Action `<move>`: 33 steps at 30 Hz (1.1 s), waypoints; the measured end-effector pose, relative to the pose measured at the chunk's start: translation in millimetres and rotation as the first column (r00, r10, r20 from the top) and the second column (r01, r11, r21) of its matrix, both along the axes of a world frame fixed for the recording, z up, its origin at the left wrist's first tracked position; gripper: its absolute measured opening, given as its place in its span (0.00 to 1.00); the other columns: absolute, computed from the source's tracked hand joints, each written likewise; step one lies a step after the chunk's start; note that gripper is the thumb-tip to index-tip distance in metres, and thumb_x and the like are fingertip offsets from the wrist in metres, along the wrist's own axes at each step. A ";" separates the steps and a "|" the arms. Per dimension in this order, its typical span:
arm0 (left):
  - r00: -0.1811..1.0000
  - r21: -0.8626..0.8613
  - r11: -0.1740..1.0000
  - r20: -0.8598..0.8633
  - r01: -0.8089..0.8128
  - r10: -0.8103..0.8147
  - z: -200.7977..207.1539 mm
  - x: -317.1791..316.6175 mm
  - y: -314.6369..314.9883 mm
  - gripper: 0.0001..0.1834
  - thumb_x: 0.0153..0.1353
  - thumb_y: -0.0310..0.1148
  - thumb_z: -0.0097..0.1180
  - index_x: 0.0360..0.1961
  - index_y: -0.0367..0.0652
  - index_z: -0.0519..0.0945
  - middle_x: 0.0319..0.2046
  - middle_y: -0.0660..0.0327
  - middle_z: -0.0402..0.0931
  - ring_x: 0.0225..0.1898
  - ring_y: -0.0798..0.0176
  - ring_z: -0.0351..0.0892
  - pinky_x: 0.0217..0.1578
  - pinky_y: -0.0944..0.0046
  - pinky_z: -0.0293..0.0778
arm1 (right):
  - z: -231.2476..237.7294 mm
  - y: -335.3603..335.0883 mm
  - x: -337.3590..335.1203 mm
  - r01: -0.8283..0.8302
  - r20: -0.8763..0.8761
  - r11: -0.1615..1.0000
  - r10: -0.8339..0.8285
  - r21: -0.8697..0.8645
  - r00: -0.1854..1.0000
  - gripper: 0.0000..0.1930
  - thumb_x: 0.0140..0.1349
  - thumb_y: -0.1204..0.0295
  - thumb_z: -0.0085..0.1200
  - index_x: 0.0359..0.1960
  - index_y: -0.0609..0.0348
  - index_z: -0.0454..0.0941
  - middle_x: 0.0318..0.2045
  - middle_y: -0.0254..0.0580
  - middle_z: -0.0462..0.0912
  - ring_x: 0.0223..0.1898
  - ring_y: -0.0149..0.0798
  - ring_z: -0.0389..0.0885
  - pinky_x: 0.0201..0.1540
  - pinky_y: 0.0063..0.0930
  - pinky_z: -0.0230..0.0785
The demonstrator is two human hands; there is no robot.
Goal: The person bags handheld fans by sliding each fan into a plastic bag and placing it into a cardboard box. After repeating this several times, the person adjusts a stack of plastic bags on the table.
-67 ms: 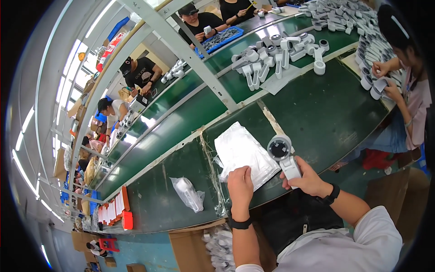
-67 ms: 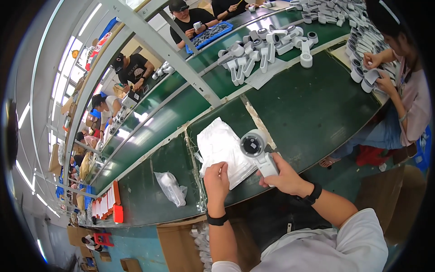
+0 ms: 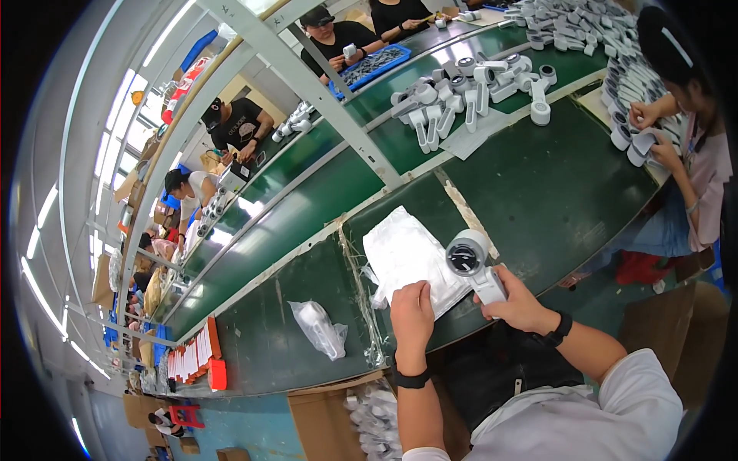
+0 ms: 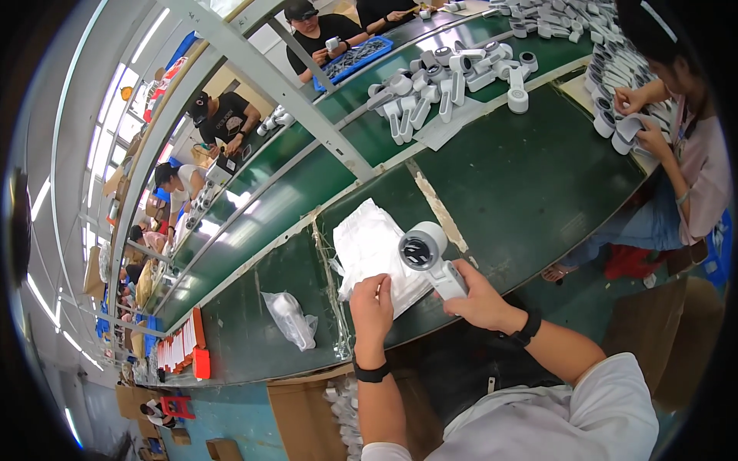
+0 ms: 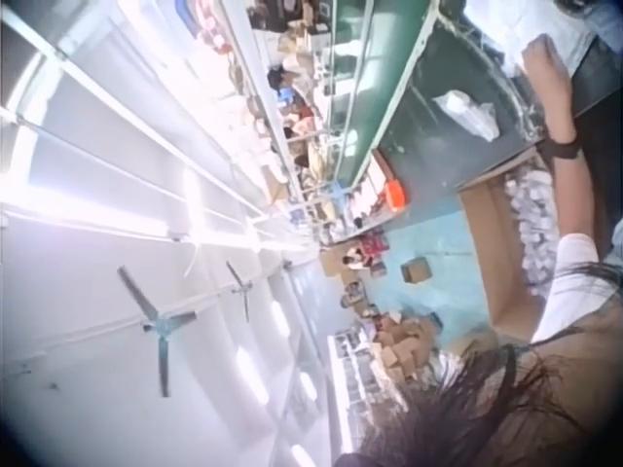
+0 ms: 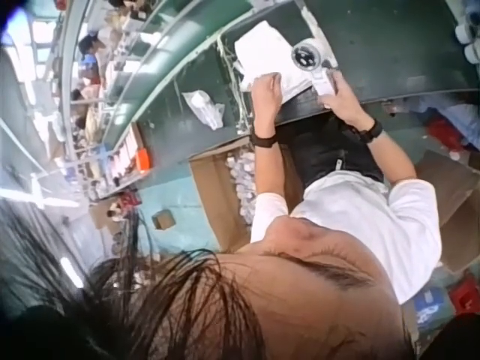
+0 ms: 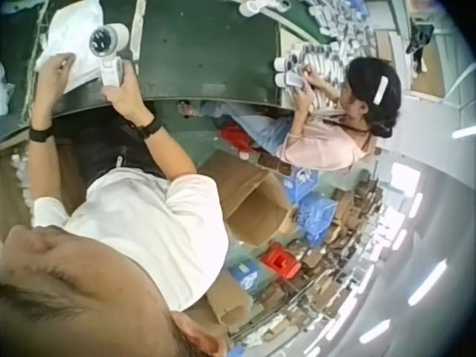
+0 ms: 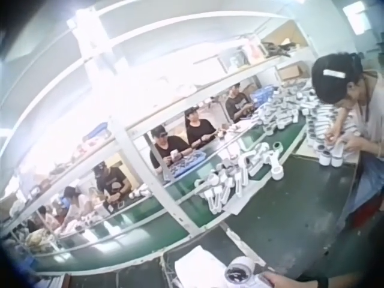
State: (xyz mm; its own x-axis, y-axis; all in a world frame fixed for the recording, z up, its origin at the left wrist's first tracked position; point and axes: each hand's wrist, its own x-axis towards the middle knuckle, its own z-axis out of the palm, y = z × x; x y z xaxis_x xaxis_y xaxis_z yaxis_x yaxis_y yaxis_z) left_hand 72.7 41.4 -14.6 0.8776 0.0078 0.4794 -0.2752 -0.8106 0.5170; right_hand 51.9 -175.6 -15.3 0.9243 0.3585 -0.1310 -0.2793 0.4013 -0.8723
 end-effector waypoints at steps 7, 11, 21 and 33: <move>0.977 -0.101 0.992 -0.207 -0.078 0.056 -6.9 2.0 -11.0 0.09 0.62 0.31 0.54 0.38 0.38 0.82 0.32 0.47 0.79 0.36 0.44 0.77 0.38 0.51 0.72 | 2.5 30.9 19.1 0.171 0.171 0.929 -0.119 -0.327 0.978 0.21 0.50 0.72 0.66 0.45 0.64 0.74 0.37 0.35 0.82 0.39 0.26 0.78 0.44 0.23 0.71; 0.978 -0.130 0.989 -0.204 -0.072 0.045 -5.1 4.3 -15.1 0.09 0.62 0.31 0.54 0.38 0.37 0.82 0.32 0.46 0.79 0.36 0.42 0.78 0.38 0.52 0.73 | 3.9 48.1 26.2 0.271 0.291 0.901 -0.174 -0.338 0.941 0.21 0.51 0.72 0.65 0.46 0.65 0.74 0.37 0.36 0.82 0.39 0.26 0.78 0.43 0.24 0.72; 0.960 -0.523 0.806 -0.192 -0.277 0.206 -11.3 11.7 3.5 0.11 0.66 0.32 0.54 0.40 0.34 0.81 0.26 0.62 0.80 0.27 0.71 0.75 0.31 0.70 0.72 | -12.3 55.4 42.7 0.305 0.338 0.820 -0.146 -0.484 0.930 0.23 0.52 0.68 0.61 0.46 0.70 0.73 0.35 0.56 0.82 0.39 0.48 0.83 0.42 0.36 0.73; 0.980 -0.609 0.784 -0.200 -0.120 -0.005 -1.0 6.6 -12.3 0.12 0.66 0.31 0.55 0.40 0.30 0.80 0.28 0.62 0.79 0.26 0.73 0.75 0.28 0.72 0.72 | 15.7 58.5 33.2 0.353 0.390 0.868 -0.208 -0.349 0.897 0.24 0.51 0.67 0.64 0.47 0.68 0.73 0.36 0.50 0.83 0.37 0.39 0.83 0.40 0.33 0.74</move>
State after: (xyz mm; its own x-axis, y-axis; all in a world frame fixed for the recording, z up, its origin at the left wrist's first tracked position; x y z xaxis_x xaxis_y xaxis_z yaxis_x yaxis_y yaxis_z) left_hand 79.3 29.2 -15.6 0.9356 0.2990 0.1877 -0.0896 -0.3131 0.9455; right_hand 85.1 -117.1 0.4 0.9905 0.0597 0.1236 0.1230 0.0136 -0.9923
